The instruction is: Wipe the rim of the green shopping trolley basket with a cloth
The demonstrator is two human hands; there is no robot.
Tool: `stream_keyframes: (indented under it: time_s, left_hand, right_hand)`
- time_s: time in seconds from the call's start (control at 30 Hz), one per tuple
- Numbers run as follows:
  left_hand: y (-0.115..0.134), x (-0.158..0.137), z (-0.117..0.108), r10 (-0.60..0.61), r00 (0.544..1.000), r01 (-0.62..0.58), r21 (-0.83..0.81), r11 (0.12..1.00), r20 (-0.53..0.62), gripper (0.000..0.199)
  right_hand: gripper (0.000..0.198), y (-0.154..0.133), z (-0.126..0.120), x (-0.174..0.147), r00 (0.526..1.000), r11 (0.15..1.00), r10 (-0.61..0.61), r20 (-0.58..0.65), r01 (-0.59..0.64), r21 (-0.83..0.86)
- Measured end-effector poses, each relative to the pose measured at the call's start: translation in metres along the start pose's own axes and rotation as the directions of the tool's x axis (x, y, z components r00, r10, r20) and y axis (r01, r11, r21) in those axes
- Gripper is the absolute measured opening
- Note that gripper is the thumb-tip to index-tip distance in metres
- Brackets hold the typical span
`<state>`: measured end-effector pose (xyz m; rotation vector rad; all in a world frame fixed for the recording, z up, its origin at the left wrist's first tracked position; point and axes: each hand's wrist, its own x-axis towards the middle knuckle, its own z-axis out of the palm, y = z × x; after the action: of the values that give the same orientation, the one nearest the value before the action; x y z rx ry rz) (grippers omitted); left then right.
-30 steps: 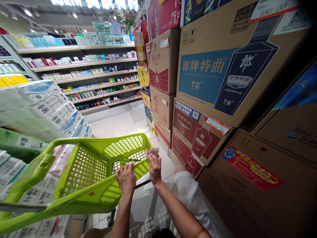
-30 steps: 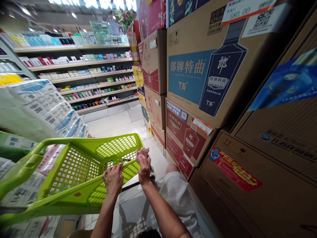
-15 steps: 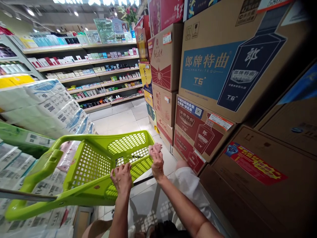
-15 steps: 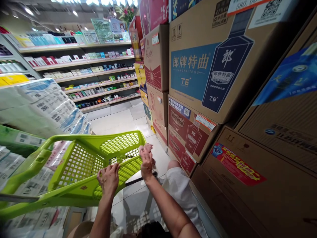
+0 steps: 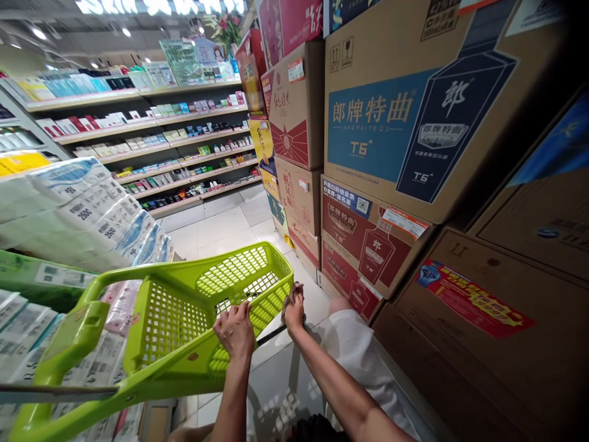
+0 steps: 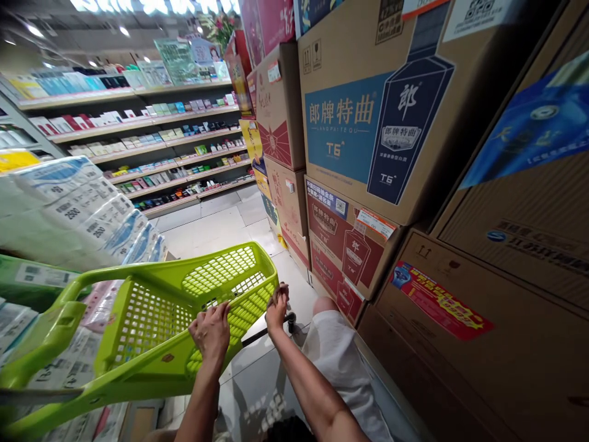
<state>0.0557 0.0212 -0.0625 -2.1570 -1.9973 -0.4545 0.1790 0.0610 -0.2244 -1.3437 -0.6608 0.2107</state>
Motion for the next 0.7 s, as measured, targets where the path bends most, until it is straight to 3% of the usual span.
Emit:
stream_keyframes:
  time_s: [0.2,0.37,0.47,0.57,0.7]
  left_hand:
    - [0.004,0.003,-0.009,0.075,0.995,-0.076,0.005,0.997,0.068,0.040]
    - [-0.004,0.001,-0.021,0.050,0.994,-0.060,0.102,0.993,0.095,0.042]
    - [-0.002,0.001,-0.025,0.081,0.982,-0.099,0.096,0.991,0.172,0.038]
    - [0.000,0.000,-0.024,0.099,0.978,-0.117,0.089,0.989,0.184,0.040]
    - [-0.002,-0.005,-0.020,0.164,0.976,-0.175,0.068,0.982,0.145,0.046]
  right_hand:
    - [0.068,-0.008,0.013,0.017,0.998,0.988,0.032,0.058,-0.023,-0.150]
    - [0.063,-0.013,0.016,0.006,0.994,0.976,0.112,-0.012,-0.112,-0.185]
    - [0.066,-0.039,0.027,-0.028,0.993,0.985,-0.007,0.118,0.028,-0.172]
    - [0.071,-0.056,0.036,-0.056,0.961,0.979,-0.094,0.261,0.137,-0.149]
    - [0.075,-0.043,0.034,-0.028,0.995,0.975,0.006,0.098,0.016,-0.221]
